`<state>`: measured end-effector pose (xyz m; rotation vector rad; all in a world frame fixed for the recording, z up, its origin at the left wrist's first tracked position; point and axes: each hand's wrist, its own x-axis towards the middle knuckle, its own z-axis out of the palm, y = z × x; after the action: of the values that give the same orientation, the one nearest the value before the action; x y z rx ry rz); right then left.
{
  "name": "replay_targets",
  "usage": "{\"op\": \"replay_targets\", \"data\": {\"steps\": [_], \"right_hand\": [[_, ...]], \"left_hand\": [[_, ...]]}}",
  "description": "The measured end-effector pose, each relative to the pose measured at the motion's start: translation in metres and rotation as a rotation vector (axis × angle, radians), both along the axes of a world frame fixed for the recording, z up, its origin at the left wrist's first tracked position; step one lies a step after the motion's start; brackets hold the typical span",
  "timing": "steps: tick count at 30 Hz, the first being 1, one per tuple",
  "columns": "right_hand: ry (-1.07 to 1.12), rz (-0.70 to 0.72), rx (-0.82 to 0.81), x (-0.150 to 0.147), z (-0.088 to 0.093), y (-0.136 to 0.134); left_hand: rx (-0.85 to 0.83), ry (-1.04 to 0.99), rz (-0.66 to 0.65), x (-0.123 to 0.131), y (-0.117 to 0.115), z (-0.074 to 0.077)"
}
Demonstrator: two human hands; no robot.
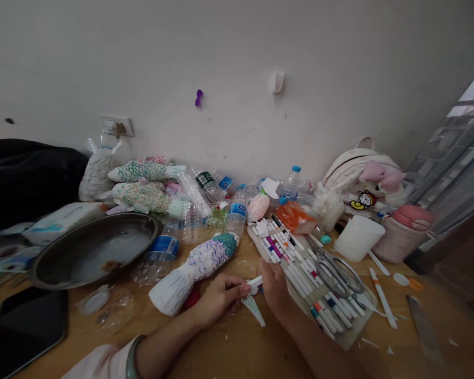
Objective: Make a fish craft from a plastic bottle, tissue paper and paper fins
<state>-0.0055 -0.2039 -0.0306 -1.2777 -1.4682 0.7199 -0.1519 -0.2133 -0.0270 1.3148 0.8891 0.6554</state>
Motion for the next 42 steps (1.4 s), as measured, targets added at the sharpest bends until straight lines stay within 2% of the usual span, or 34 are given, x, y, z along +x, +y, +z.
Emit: {"op": "replay_targets", "data": {"steps": [3, 6, 8, 11, 12, 14, 16, 18, 19, 21, 23, 24, 27, 29, 32, 34, 36, 38, 40, 42], "right_hand": [[-0.063, -0.006, 0.012, 0.001, 0.003, 0.0], [-0.193, -0.017, 0.029, 0.008, 0.013, 0.005], [-0.286, -0.098, 0.04, 0.018, 0.022, 0.01], [-0.434, -0.302, -0.016, 0.039, 0.032, 0.022], [-0.491, -0.334, -0.072, 0.046, 0.034, 0.025], [-0.597, -0.347, -0.179, 0.057, 0.037, 0.03], [-0.704, -0.369, -0.187, 0.059, 0.038, 0.028], [-0.815, -0.377, -0.114, 0.052, 0.038, 0.018], [-0.863, -0.339, -0.095, 0.045, 0.038, 0.011], [-0.913, -0.149, -0.162, 0.029, 0.035, -0.008], [-0.94, 0.043, -0.274, 0.014, 0.03, -0.025], [-0.962, 0.077, -0.306, 0.007, 0.026, -0.031], [-1.002, 0.051, -0.307, -0.004, 0.014, -0.039], [-0.987, 0.033, -0.254, -0.006, 0.006, -0.039], [-0.902, 0.034, -0.178, -0.004, -0.005, -0.037], [-0.782, 0.046, -0.169, 0.0, -0.004, -0.033], [-0.609, 0.056, -0.19, 0.009, 0.007, -0.024], [-0.43, 0.033, -0.21, 0.02, 0.028, -0.009], [-0.329, -0.102, -0.128, 0.028, 0.055, 0.008], [-0.285, -0.227, 0.005, 0.029, 0.077, 0.023]], "left_hand": [[0.086, 0.077, -0.015, 0.001, -0.001, 0.003], [0.383, 0.242, 0.008, 0.0, -0.002, 0.018], [0.623, 0.35, 0.095, -0.007, 0.0, 0.032], [0.758, 0.445, 0.335, -0.029, 0.01, 0.052], [0.773, 0.524, 0.421, -0.038, 0.014, 0.056], [0.734, 0.742, 0.502, -0.056, 0.025, 0.06], [0.535, 0.878, 0.427, -0.068, 0.034, 0.058], [0.425, 0.896, 0.342, -0.074, 0.04, 0.053], [0.384, 0.876, 0.301, -0.075, 0.042, 0.051], [0.326, 0.816, 0.256, -0.073, 0.044, 0.047], [0.294, 0.771, 0.267, -0.07, 0.044, 0.046], [0.295, 0.756, 0.288, -0.069, 0.044, 0.046], [0.293, 0.675, 0.333, -0.069, 0.042, 0.049], [0.254, 0.534, 0.357, -0.072, 0.039, 0.054], [0.118, 0.166, 0.415, -0.077, 0.035, 0.062], [-0.059, -0.118, 0.429, -0.076, 0.032, 0.066], [-0.251, -0.346, 0.435, -0.069, 0.032, 0.067], [-0.335, -0.498, 0.468, -0.056, 0.036, 0.064], [-0.256, -0.568, 0.559, -0.039, 0.042, 0.059], [-0.062, -0.528, 0.678, -0.023, 0.049, 0.051]]}}
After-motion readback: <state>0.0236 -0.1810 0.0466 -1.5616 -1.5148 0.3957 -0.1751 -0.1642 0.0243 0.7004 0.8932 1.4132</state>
